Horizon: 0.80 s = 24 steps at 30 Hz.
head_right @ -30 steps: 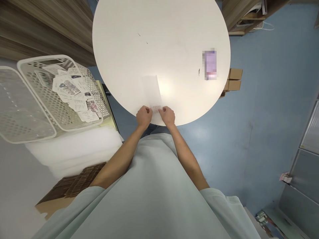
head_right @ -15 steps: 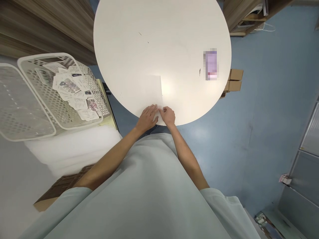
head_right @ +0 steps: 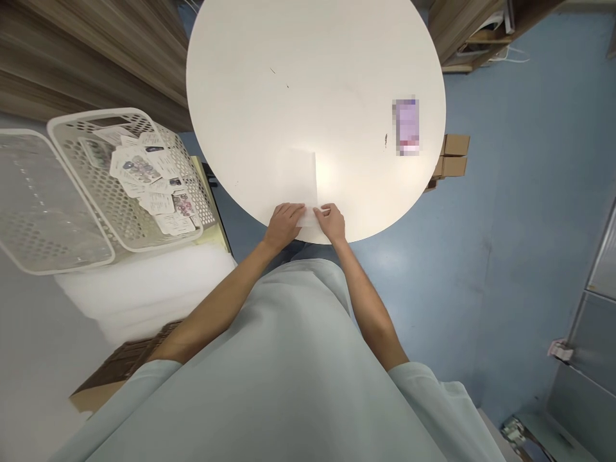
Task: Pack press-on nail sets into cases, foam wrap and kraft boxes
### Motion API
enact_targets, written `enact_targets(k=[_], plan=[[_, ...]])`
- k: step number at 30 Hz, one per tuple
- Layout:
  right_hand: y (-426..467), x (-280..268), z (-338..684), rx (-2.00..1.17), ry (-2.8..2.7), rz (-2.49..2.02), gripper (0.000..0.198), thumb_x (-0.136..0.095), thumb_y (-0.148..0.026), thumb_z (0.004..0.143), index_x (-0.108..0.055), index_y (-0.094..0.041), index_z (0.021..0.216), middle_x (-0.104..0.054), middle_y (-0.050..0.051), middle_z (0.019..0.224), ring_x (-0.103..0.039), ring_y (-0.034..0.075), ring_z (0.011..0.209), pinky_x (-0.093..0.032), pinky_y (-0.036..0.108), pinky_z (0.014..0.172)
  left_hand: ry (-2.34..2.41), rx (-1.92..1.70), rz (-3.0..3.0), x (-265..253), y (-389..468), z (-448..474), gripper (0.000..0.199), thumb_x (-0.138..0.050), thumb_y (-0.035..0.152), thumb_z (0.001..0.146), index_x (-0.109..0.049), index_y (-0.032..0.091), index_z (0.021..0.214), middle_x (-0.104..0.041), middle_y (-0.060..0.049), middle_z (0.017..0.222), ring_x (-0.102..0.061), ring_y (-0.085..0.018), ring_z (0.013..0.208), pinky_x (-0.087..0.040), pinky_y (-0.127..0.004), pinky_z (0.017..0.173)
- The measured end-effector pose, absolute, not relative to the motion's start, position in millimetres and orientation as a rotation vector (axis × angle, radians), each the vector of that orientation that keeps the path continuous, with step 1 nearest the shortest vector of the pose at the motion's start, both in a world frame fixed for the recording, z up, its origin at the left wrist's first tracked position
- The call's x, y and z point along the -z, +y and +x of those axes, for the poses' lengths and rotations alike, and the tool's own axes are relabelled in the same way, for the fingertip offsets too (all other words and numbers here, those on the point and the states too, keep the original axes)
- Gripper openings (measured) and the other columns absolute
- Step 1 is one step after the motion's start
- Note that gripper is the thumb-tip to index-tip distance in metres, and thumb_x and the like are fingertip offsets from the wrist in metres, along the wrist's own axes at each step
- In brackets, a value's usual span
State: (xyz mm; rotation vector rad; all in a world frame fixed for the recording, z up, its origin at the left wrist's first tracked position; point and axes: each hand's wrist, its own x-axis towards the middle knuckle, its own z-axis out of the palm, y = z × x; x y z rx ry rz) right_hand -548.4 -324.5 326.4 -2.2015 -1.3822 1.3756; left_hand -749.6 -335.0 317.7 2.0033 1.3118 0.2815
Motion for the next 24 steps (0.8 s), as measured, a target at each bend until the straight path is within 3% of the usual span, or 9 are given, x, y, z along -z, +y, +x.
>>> enact_targets(k=[2, 4, 7, 14, 20, 24], plan=[[-327, -339, -543, -1.198, -1.706, -2.043, 0.034, -0.054, -0.025, 0.104, -0.065, -0.021, 0.135, -0.075, 0.013, 0.132, -0.070, 0.029, 0.115, -0.058, 0.047, 0.101, 1.324, -0.284, 1.992, -320, -333, -750, 0.059, -0.060, 0.009, 0.082, -0.068, 0.021, 0.140, -0.069, -0.015, 0.145, -0.059, -0.037, 0.140, -0.043, -0.060, 0.123], [-328, -349, -540, -1.092, -2.034, -1.833, 0.052, -0.046, -0.008, 0.098, -0.062, -0.021, 0.145, -0.064, 0.013, 0.153, -0.060, 0.031, 0.135, -0.054, 0.050, 0.109, 1.342, -0.294, 1.981, -320, -333, -750, 0.055, -0.063, 0.011, 0.081, -0.070, 0.022, 0.134, -0.071, -0.014, 0.139, -0.058, -0.037, 0.142, -0.041, -0.058, 0.125], [-326, -354, -539, -1.086, -2.338, -1.615, 0.062, -0.044, 0.001, 0.090, -0.062, -0.020, 0.146, -0.061, 0.011, 0.158, -0.053, 0.033, 0.142, -0.052, 0.052, 0.112, 1.376, -0.314, 1.943, -321, -334, -749, 0.050, -0.065, 0.012, 0.080, -0.070, 0.021, 0.129, -0.073, -0.013, 0.133, -0.061, -0.035, 0.136, -0.039, -0.055, 0.127], [-320, -336, -535, -1.210, -2.231, -1.542, 0.048, -0.054, -0.007, 0.090, -0.066, -0.020, 0.135, -0.066, 0.010, 0.152, -0.060, 0.034, 0.129, -0.054, 0.051, 0.108, 1.546, -0.392, 1.767, -322, -343, -744, 0.042, -0.071, 0.018, 0.084, -0.070, 0.024, 0.125, -0.070, -0.012, 0.133, -0.067, -0.032, 0.128, -0.049, -0.051, 0.118], [-308, -326, -538, -1.488, -1.774, -1.703, 0.032, -0.065, -0.028, 0.098, -0.071, -0.024, 0.129, -0.070, 0.009, 0.141, -0.070, 0.025, 0.108, -0.059, 0.039, 0.095, 1.703, -0.501, 1.583, -315, -355, -743, 0.069, -0.077, 0.032, 0.088, -0.052, 0.021, 0.152, -0.066, -0.016, 0.140, -0.068, -0.032, 0.128, -0.058, -0.047, 0.108], [-296, -326, -548, -1.460, -1.694, -1.816, 0.031, -0.071, -0.034, 0.097, -0.075, -0.024, 0.126, -0.073, 0.007, 0.130, -0.071, 0.021, 0.096, -0.059, 0.036, 0.096, 1.803, -0.536, 1.457, -303, -355, -743, 0.078, -0.072, 0.039, 0.096, -0.037, 0.020, 0.163, -0.065, -0.017, 0.144, -0.072, -0.029, 0.124, -0.061, -0.045, 0.104]])
